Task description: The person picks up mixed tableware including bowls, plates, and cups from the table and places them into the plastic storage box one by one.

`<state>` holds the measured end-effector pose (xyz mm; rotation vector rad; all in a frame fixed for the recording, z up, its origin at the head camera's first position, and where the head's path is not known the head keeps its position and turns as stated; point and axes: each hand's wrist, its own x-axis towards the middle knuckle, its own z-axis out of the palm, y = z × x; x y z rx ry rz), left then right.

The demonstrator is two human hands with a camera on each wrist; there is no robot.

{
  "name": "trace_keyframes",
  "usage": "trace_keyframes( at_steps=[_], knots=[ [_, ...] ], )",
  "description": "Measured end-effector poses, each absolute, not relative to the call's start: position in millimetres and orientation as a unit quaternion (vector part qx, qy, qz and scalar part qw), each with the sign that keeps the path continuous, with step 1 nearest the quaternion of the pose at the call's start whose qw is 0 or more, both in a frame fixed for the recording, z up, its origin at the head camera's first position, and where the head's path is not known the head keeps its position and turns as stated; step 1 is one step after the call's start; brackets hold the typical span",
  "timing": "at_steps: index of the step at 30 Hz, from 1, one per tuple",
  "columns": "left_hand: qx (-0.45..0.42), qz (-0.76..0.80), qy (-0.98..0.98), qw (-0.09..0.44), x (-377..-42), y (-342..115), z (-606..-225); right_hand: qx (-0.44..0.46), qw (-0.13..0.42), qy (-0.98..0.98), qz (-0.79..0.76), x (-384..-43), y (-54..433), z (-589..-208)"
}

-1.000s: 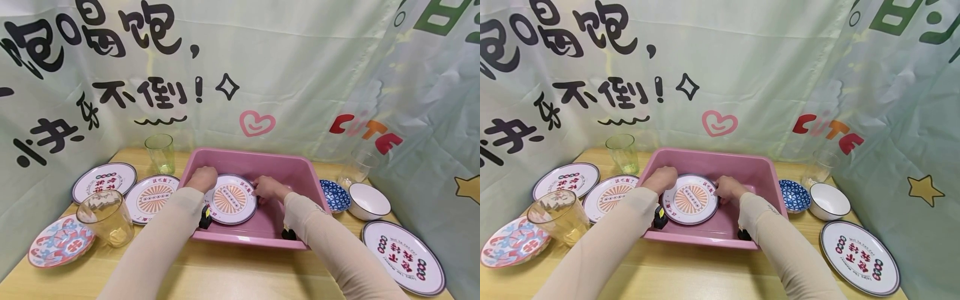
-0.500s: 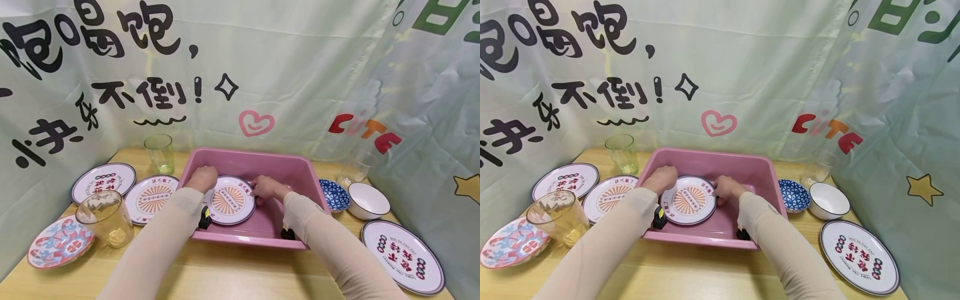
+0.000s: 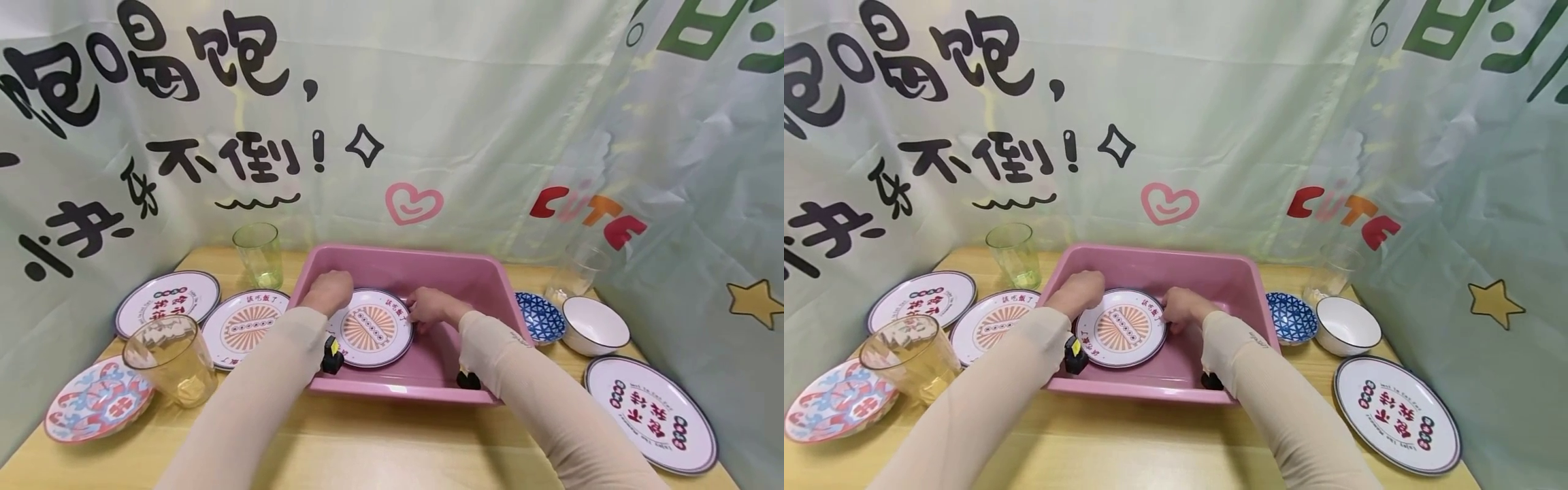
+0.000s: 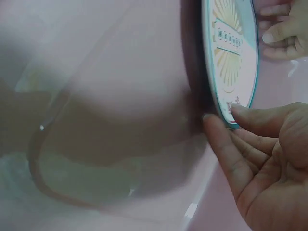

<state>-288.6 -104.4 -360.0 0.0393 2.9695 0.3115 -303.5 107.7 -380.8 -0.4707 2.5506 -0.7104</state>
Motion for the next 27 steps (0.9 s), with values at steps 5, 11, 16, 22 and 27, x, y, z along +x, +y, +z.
trace_keyframes(
  at_steps=[5, 11, 16, 22, 27],
  knots=[
    [0.035, 0.120, 0.990, 0.068, -289.4, -107.6, -352.6, -0.178, 0.220, 0.933, -0.220, -302.4, 108.0, -370.6],
    [0.079, 0.130, 0.987, 0.046, -289.3, -116.6, -342.2, -0.193, 0.227, 0.927, -0.227, -300.4, 111.4, -355.1],
    [0.105, 0.138, 0.984, 0.037, -287.5, -123.9, -331.7, -0.199, 0.244, 0.915, -0.254, -296.5, 117.2, -339.9],
    [0.109, 0.184, 0.976, 0.043, -281.7, -132.5, -321.6, -0.213, 0.236, 0.911, -0.263, -291.0, 127.3, -320.2],
    [0.112, 0.217, 0.968, 0.049, -271.1, -140.8, -315.1, -0.224, 0.218, 0.912, -0.264, -284.6, 138.8, -307.2]
  ],
)
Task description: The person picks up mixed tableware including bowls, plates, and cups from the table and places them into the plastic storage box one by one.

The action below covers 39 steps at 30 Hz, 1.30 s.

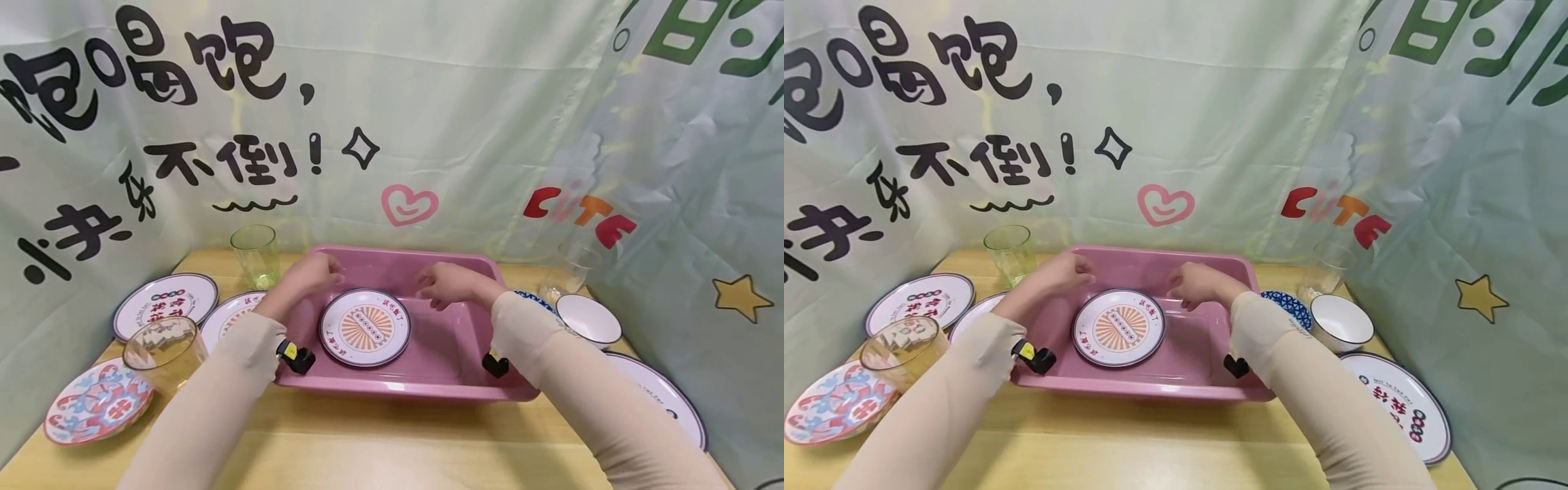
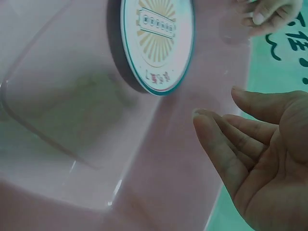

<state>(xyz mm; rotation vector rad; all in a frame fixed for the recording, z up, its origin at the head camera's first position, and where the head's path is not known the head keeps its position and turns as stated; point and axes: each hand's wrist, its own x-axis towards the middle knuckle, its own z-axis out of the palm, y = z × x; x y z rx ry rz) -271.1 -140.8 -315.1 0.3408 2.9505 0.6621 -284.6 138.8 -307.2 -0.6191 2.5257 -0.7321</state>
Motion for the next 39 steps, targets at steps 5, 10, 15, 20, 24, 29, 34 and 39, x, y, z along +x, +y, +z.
trace_keyframes(
  at_steps=[5, 10, 15, 20, 24, 29, 34, 39],
  knots=[
    [0.125, 0.238, 0.963, 0.033, -259.5, -150.4, -310.3, -0.228, 0.211, 0.904, -0.292, -278.6, 151.6, -301.2],
    [0.144, 0.257, 0.955, 0.017, -250.5, -161.5, -309.1, -0.229, 0.186, 0.895, -0.335, -272.1, 165.4, -297.3],
    [0.140, 0.280, 0.950, 0.008, -239.8, -172.4, -308.1, -0.242, 0.143, 0.884, -0.372, -264.6, 183.2, -293.4],
    [0.137, 0.304, 0.943, -0.013, -228.0, -183.7, -308.9, -0.244, 0.113, 0.888, -0.373, -255.6, 201.6, -290.6],
    [0.124, 0.316, 0.941, -0.013, -216.2, -189.7, -310.3, -0.245, 0.089, 0.895, -0.361, -245.4, 215.7, -290.8],
    [0.124, 0.332, 0.935, -0.017, -205.1, -195.4, -316.6, -0.221, 0.075, 0.896, -0.377, -229.5, 234.8, -293.0],
    [0.118, 0.349, 0.929, -0.031, -197.1, -200.9, -324.4, -0.201, 0.048, 0.893, -0.400, -215.9, 252.0, -298.7],
    [0.116, 0.376, 0.918, -0.047, -192.3, -207.0, -335.9, -0.209, 0.015, 0.900, -0.381, -207.0, 267.0, -307.9]
  ],
)
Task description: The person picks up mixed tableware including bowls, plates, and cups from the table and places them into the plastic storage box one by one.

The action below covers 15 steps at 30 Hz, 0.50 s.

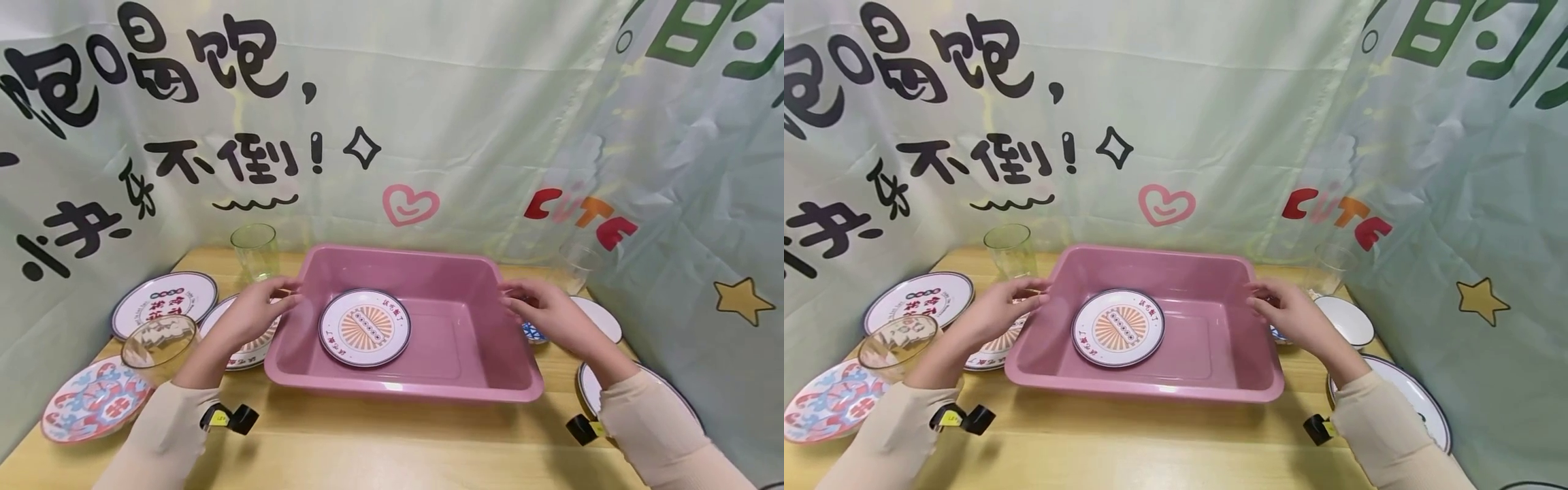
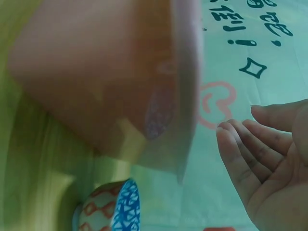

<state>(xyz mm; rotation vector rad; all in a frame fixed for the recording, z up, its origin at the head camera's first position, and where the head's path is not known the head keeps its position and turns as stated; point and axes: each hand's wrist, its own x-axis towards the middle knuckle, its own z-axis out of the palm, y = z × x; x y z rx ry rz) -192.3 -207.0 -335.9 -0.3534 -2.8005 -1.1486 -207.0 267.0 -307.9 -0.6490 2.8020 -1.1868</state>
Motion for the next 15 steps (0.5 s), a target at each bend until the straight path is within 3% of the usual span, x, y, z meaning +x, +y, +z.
trace_keyframes(
  at_steps=[8, 15],
  knots=[
    [-0.084, -0.420, -0.903, 0.048, -189.9, -215.9, -354.9, -0.202, -0.047, 0.923, -0.325, -197.1, 286.4, -319.2],
    [-0.071, -0.518, -0.852, 0.005, -191.8, -222.2, -372.7, -0.181, -0.073, 0.933, -0.301, -190.6, 306.4, -324.8]
  ],
)
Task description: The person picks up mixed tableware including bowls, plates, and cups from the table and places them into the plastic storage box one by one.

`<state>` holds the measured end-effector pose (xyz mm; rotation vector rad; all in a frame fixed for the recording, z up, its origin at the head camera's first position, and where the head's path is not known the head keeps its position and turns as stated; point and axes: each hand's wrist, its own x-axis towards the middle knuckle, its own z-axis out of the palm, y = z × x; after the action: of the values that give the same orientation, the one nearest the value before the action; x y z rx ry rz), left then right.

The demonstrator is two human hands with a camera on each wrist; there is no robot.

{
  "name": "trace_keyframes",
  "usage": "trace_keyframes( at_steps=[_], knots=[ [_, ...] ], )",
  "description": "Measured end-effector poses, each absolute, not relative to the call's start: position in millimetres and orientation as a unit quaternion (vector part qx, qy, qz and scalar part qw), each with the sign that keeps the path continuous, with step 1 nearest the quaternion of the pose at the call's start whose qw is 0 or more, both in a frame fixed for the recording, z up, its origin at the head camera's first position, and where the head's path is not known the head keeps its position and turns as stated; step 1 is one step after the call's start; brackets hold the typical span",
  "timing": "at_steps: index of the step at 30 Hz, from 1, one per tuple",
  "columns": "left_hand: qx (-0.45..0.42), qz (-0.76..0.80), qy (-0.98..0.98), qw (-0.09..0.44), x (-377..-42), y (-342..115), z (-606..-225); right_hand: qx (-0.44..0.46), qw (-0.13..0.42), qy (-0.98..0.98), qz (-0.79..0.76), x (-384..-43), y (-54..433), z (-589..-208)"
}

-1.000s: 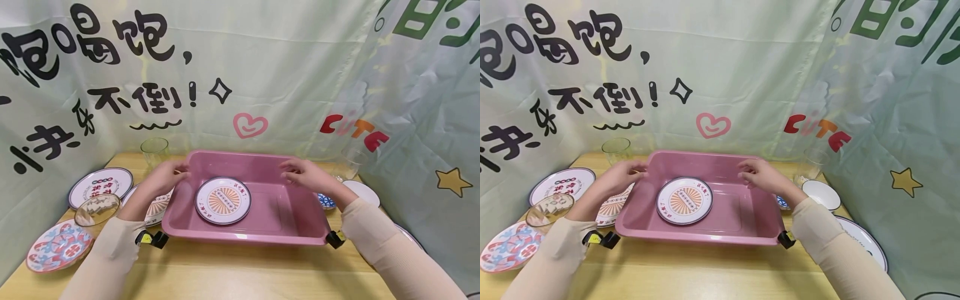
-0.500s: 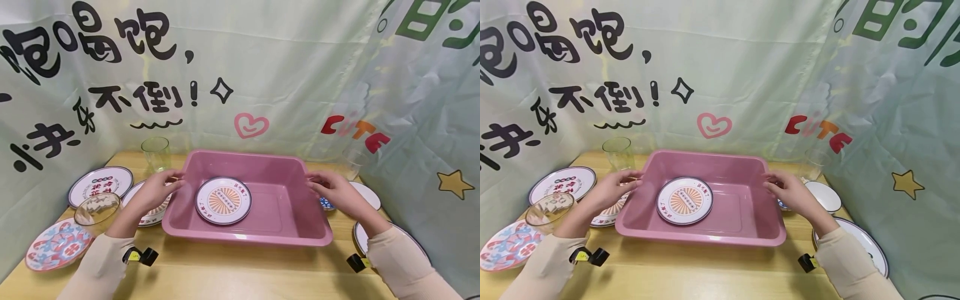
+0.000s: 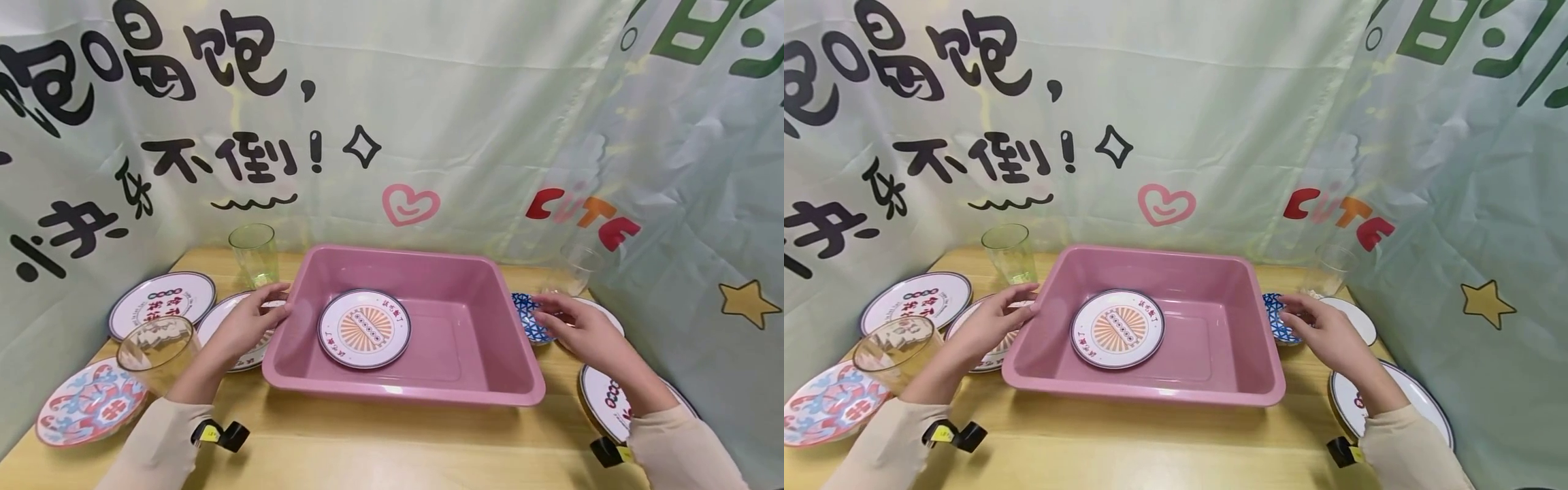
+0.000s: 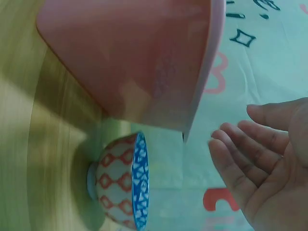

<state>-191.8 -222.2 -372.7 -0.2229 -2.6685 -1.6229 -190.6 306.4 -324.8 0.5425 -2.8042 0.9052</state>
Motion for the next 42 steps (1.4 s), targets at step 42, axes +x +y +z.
trace_keyframes(
  at_steps=[42],
  knots=[
    [-0.033, -0.732, -0.670, -0.119, -195.9, -222.6, -413.8, 0.058, 0.001, -0.978, 0.198, -155.9, 426.3, -382.9]
  ],
)
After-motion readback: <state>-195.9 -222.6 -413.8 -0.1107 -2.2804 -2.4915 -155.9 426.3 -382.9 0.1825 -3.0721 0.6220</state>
